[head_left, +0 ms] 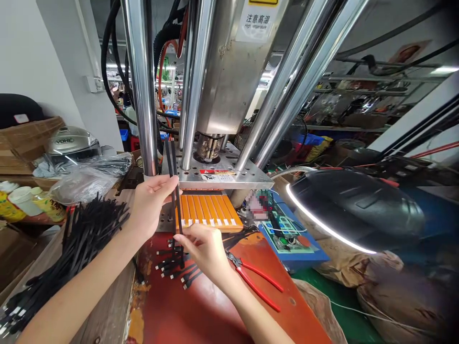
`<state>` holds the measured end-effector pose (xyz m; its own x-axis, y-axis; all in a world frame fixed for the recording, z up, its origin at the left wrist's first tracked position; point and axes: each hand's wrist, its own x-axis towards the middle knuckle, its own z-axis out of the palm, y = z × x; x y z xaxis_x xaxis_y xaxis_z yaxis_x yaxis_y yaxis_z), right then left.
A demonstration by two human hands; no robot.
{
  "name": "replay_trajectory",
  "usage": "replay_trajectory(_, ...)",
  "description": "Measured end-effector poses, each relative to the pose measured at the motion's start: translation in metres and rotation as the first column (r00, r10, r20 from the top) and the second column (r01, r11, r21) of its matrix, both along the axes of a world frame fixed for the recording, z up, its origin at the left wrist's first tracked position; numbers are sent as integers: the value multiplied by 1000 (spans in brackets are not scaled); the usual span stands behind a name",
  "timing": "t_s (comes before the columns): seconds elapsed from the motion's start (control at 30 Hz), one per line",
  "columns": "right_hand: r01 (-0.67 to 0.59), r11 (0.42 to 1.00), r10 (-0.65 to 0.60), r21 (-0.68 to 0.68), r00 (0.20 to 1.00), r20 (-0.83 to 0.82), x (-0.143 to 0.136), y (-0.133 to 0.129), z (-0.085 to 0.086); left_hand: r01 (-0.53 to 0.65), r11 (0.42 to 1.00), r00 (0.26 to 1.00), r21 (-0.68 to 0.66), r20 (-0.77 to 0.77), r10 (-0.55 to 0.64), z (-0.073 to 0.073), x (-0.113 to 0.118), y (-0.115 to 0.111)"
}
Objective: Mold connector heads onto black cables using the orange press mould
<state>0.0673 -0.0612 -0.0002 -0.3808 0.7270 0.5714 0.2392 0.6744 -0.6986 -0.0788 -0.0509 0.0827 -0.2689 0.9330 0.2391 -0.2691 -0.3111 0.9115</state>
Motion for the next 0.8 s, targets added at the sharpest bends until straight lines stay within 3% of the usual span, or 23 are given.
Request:
replay_trajectory(0.1, -65, 992, 66, -111, 998, 3, 0, 0, 0, 34, 999, 997, 26, -74, -32, -1, -3, 3)
replay_trajectory(0.17, -51, 980, 57, -191, 998, 26, 1, 8, -2, 136, 991, 940, 13, -317, -125, -6, -10, 5)
replay_trajectory(0.23, 4, 948, 5, -320, 1000, 29, 2, 25, -5, 149, 989, 734, -2, -669, -112, -16, -19, 3)
replay_trajectory(0.3, 46, 880, -50, -472, 999, 4, 2, 47, -7, 89, 993, 428, 76, -903, 31, -32, -27, -1)
replay_trajectory(0.37, 35, 824, -57, -566, 998, -21, 0, 70, -8, 132, 978, 205, 164, -969, 135, -52, -32, -6)
replay_trajectory(0.43, 10, 811, -42, -585, 998, -41, -4, 90, -8, 263, 955, 84, 138, -989, 120, -71, -33, -10)
replay_trajectory(0.5, 3, 820, -37, -572, 998, -49, -10, 105, -7, 339, 937, 6, 80, -997, 83, -85, -32, -11)
replay_trajectory(0.57, 12, 833, -43, -554, 998, -43, -15, 117, -7, 341, 939, -45, 56, -996, 76, -94, -31, -11)
replay_trajectory(0.7, 73, 868, -84, -491, 996, -2, -20, 130, -7, 318, 942, -119, 109, -981, 154, -97, -30, -11)
replay_trajectory(0.8, 130, 905, -130, -404, 991, 27, -11, 121, -6, 298, 940, -186, 163, -956, 225, -97, -29, -14)
